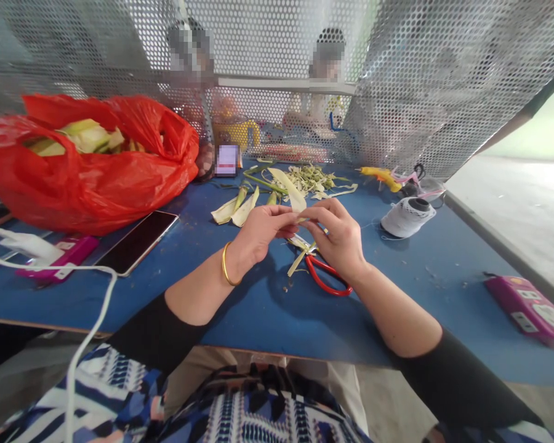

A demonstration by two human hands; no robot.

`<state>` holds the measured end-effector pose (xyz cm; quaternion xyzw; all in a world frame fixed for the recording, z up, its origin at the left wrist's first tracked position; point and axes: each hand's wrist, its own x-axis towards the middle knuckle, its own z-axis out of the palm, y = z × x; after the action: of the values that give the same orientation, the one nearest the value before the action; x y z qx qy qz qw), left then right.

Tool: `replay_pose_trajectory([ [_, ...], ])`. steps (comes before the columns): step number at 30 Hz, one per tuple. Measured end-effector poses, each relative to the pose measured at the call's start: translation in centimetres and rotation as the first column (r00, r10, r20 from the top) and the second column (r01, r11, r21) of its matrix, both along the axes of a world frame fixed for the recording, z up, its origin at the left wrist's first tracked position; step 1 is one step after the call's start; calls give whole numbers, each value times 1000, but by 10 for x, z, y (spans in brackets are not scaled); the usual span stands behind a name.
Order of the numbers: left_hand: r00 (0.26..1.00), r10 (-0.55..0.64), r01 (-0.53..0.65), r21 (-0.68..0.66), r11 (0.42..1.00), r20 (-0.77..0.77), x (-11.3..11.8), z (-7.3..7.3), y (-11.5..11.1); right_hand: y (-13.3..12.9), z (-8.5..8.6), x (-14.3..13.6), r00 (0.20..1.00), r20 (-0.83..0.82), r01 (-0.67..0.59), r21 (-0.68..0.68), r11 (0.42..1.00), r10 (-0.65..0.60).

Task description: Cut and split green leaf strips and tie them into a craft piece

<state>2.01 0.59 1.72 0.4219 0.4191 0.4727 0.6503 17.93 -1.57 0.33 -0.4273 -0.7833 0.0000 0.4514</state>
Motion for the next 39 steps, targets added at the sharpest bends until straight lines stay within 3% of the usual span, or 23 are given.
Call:
replay_pose_trajectory([
  [11, 997, -53, 58, -109, 992, 47, 1, 6, -5, 4, -6, 4, 977, 190, 59, 215, 975, -101],
  [21, 999, 22, -13, -198, 980, 46, 2, 4, -4, 4, -4, 4, 963, 253, 27, 242, 970, -90],
  [26, 996, -17, 31, -157, 987, 92, 2, -1, -3, 3, -3, 2, 990, 140, 2, 132, 991, -20],
  [33, 993, 119, -119, -5, 993, 22, 10, -6, -5, 2, -1, -5, 971, -240, -15, -139, 990, -19],
  [39, 989, 140, -135, 85, 987, -51, 11, -6, -4, 2, 3, -6, 947, -307, -9, -325, 946, -96],
])
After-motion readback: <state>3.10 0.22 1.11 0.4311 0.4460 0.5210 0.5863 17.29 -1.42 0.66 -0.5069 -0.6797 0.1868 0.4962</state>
